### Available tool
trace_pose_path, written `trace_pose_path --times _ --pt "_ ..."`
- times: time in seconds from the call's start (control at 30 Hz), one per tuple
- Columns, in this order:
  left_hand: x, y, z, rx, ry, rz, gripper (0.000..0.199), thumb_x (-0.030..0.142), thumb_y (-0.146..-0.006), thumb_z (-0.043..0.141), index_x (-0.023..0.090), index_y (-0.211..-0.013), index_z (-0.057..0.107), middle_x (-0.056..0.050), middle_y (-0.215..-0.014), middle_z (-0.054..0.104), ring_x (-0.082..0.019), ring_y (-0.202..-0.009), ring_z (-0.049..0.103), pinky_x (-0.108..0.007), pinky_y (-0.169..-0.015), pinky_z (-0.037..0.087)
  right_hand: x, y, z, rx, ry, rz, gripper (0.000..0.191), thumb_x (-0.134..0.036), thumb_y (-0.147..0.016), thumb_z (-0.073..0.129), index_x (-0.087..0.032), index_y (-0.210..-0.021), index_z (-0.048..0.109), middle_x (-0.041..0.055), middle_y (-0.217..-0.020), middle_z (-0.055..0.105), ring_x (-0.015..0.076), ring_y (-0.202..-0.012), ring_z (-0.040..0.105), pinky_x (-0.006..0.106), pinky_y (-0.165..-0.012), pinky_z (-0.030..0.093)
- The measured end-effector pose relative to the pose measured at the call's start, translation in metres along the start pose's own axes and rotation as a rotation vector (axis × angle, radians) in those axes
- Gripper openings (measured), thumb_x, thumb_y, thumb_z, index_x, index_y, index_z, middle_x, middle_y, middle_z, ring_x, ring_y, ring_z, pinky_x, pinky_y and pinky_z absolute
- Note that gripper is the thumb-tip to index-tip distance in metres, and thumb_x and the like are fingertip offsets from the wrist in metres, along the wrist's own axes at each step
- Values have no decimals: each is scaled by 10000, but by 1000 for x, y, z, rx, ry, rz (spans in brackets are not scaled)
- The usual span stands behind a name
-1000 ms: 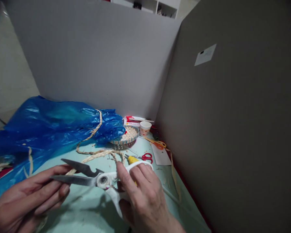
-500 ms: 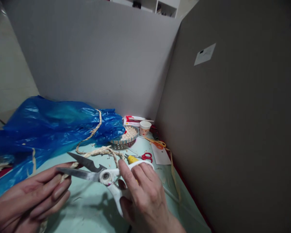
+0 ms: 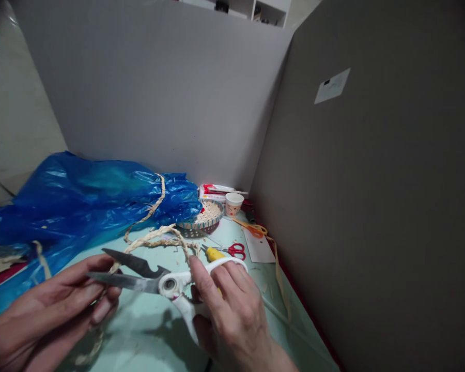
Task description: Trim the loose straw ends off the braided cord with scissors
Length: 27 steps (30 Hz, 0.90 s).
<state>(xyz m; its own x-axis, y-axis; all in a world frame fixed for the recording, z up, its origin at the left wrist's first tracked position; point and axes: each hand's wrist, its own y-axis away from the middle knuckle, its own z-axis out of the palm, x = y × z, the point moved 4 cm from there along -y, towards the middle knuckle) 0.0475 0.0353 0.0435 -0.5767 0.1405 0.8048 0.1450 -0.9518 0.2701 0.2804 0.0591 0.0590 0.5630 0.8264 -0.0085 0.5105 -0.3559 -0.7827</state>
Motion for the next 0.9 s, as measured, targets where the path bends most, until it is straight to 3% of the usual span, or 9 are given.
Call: trace_pose_path --times 0.27,0.57,0.73,0.9 --pt "-3 -1 -3 -29 -85 -3 448 339 -533 989 274 -939 812 6 -698 684 -122 -616 570 -163 -582 557 4 -2 -1 -21 32 -7 522 -56 -902 451 -51 -1421 508 96 -816 621 243 -752 525 367 -654 451" --pt "-4 5 3 -104 45 -53 410 247 -625 949 238 -1001 786 46 -538 579 -87 -508 462 -160 -474 463 4 -4 -7 -7 64 -20 493 -25 -903 472 -66 -1389 537 88 -813 665 221 -738 549 338 -669 457" --pt "-1 7 6 -82 25 -24 332 277 -660 926 218 -953 781 56 -513 544 -79 -503 435 -139 -449 427 2 -4 -9 -20 83 -29 495 8 -883 486 -52 -1371 548 83 -814 699 198 -698 597 307 -653 487" --pt "3 8 13 -41 20 -41 373 247 -578 949 192 -914 796 33 -591 607 -58 -500 414 -149 -464 440 5 -3 -1 5 -62 121 521 -12 -770 453 -86 -1246 649 32 -721 700 160 -579 610 251 -552 480"
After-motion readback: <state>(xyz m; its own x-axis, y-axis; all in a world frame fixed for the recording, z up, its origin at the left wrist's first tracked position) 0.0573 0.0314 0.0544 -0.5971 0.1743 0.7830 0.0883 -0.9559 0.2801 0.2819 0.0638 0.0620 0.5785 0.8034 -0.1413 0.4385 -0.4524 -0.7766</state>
